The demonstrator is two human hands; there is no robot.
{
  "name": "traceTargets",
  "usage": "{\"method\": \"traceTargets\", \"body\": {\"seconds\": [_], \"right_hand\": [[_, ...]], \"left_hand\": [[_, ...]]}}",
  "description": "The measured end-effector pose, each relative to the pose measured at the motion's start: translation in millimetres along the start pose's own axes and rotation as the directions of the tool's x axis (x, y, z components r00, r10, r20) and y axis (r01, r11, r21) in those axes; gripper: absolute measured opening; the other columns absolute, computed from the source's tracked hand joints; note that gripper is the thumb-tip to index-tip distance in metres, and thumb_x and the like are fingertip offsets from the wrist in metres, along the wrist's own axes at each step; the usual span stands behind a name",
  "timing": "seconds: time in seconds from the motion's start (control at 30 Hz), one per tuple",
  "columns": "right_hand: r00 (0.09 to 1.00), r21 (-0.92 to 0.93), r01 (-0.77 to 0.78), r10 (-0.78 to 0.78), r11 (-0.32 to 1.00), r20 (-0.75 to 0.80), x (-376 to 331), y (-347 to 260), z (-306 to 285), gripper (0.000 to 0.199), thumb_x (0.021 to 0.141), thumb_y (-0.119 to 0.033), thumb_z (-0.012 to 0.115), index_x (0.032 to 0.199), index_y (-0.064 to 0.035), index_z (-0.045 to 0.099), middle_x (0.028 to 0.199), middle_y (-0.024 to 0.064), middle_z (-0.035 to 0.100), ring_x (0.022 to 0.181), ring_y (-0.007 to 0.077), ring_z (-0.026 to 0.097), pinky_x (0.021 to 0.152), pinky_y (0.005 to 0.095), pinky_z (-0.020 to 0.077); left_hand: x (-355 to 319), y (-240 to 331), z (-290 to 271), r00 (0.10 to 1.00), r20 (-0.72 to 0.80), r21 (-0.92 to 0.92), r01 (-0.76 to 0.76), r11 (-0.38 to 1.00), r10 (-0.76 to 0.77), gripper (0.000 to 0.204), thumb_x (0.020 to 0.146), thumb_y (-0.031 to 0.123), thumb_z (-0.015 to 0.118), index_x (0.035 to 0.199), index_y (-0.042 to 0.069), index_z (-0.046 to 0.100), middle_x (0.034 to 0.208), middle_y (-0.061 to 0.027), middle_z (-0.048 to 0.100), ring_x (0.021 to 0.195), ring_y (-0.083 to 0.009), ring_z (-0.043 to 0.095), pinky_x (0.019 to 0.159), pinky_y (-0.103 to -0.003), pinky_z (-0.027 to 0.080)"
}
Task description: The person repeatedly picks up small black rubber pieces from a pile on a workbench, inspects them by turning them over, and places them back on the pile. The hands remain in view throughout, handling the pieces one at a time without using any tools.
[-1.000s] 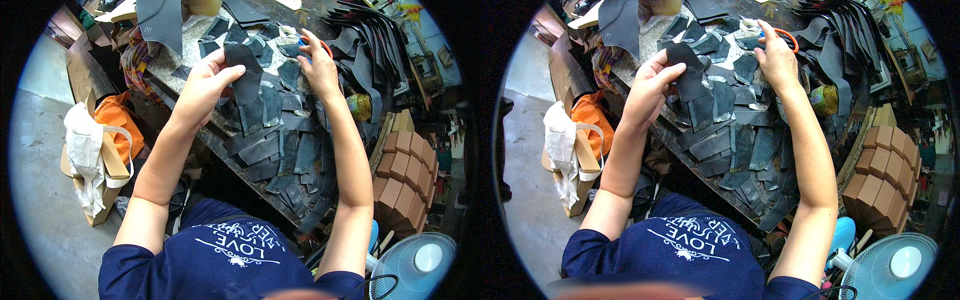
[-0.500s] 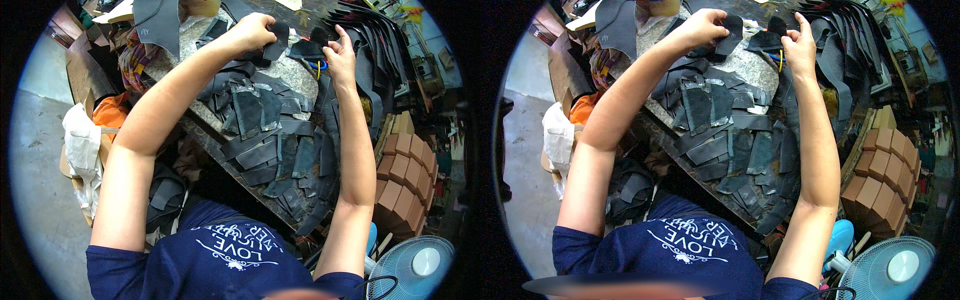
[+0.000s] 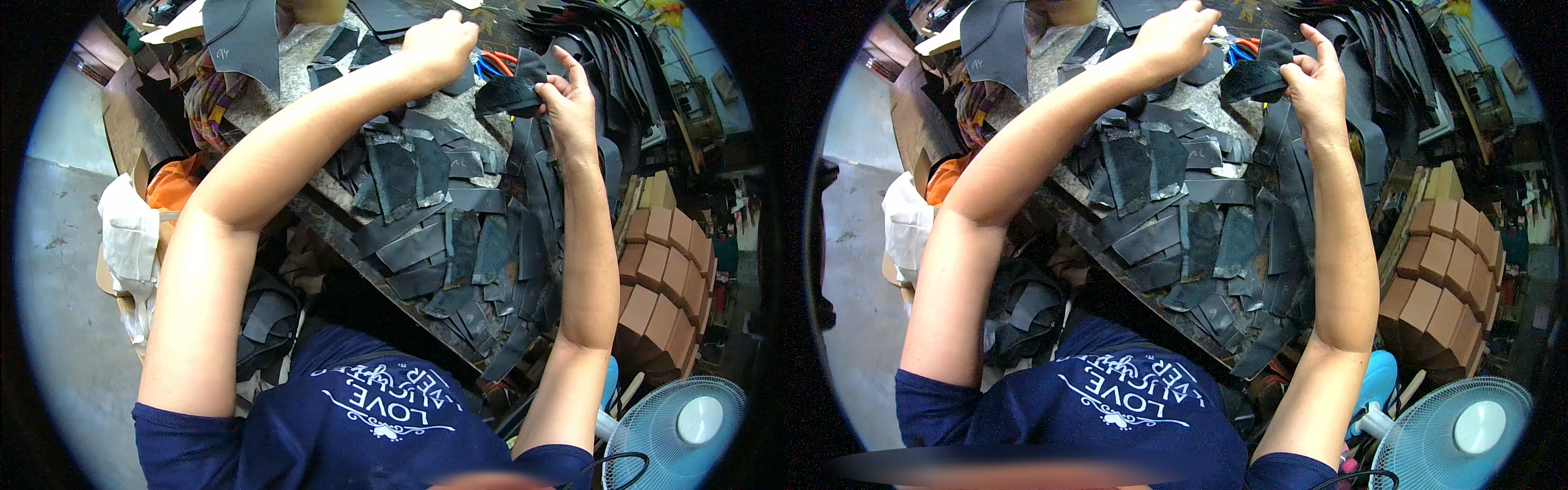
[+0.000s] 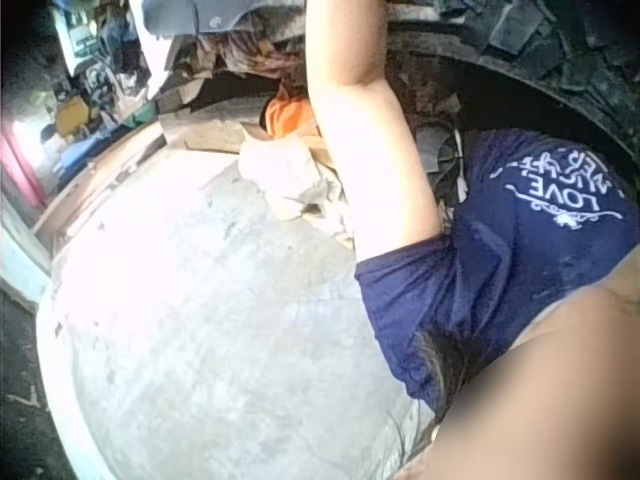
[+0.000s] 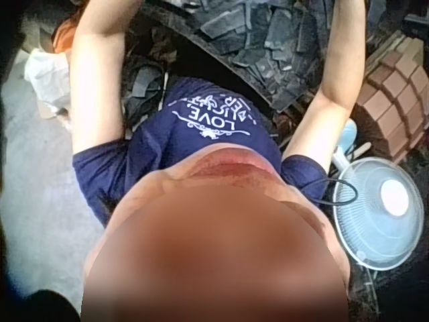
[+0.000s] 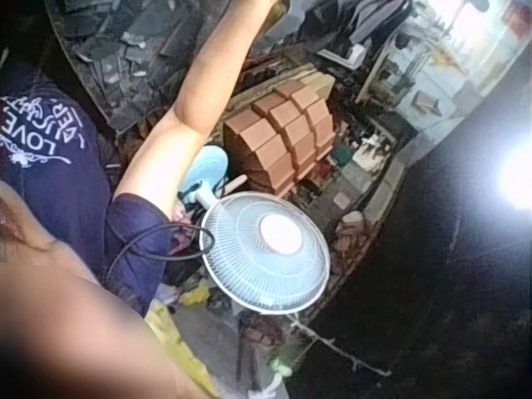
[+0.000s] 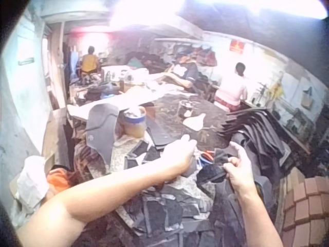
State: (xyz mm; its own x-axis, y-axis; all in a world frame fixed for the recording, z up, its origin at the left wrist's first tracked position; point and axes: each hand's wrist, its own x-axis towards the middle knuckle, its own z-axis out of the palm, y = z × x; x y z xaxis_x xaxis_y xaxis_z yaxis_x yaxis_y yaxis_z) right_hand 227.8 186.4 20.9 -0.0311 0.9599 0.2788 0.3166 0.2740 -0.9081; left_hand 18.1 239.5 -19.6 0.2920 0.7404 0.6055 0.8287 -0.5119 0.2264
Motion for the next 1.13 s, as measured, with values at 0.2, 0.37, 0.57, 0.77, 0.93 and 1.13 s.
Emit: {"method": "traceTargets", "body": {"seconds": [0.2,0.37,0.57,0.77,0.93,1.13], "right_hand": [[0.997,0.260,-0.073,0.062,0.963,0.052,-3,-1,4,0.064,0.087,0.004,0.063,0.146,-0.0056,0.042,0.095,0.0029,0.063,0.074,0.0066,0.058,0.062,0.0204,0.0469],[0.967,0.261,-0.241,0.254,0.935,-0.019,-2,10,7,0.064,0.088,0.000,0.065,0.147,-0.0070,0.041,0.088,-0.0028,0.059,0.070,0.0065,0.055,0.061,0.0216,0.0481],[0.975,-0.371,-0.170,0.210,0.913,0.068,-12,25,16,0.075,0.083,-0.002,0.073,0.149,-0.0114,0.041,0.084,0.0036,0.061,0.073,0.0131,0.064,0.063,0.0279,0.0551],[0.997,-0.761,0.072,-0.064,0.645,0.039,-13,18,8,0.069,0.084,-0.026,0.075,0.146,-0.0214,0.046,0.090,0.0104,0.073,0.084,0.0328,0.072,0.079,0.0437,0.0547],[0.985,-0.200,-0.114,0.136,0.973,0.104,-13,-15,-4,0.058,0.099,-0.027,0.062,0.148,-0.0050,0.040,0.084,0.0123,0.074,0.071,0.0101,0.069,0.061,0.0226,0.0536],[0.958,0.162,-0.154,0.106,0.975,0.267,-25,-19,12,0.077,0.093,-0.035,0.070,0.154,-0.0099,0.030,0.109,0.0183,0.072,0.080,0.0192,0.073,0.067,0.0305,0.0593]], "left_hand": [[-1,21,-20,0.923,0.385,-0.553,0.247,0.796,-0.019,0.049,0.083,0.039,0.077,0.115,0.003,0.071,0.098,-0.0131,0.072,0.089,-0.0206,0.067,0.082,-0.034,0.052],[-14,5,-33,0.901,0.429,-0.672,0.367,0.643,-0.066,0.037,0.082,0.017,0.079,0.111,-0.003,0.070,0.095,-0.0108,0.071,0.082,-0.0145,0.064,0.080,-0.028,0.050],[-21,-7,-66,0.970,0.232,-0.592,0.203,0.780,-0.077,0.023,0.081,0.006,0.064,0.102,0.003,0.074,0.083,-0.0095,0.067,0.077,-0.0185,0.061,0.067,-0.032,0.050],[-45,8,-93,0.992,-0.123,-0.291,-0.006,0.957,-0.032,0.023,0.077,0.000,0.059,0.092,0.006,0.076,0.087,-0.0139,0.063,0.092,-0.0312,0.062,0.081,-0.040,0.050],[-46,7,-79,0.995,0.096,-0.868,0.087,0.490,-0.005,0.028,0.085,0.000,0.060,0.107,0.007,0.076,0.084,-0.0036,0.072,0.070,-0.0090,0.064,0.062,-0.023,0.050],[-61,22,-62,0.920,0.385,-0.880,0.339,0.333,0.080,0.041,0.089,-0.007,0.051,0.117,0.011,0.075,0.110,-0.0042,0.070,0.104,-0.0136,0.063,0.097,-0.028,0.048]]}}
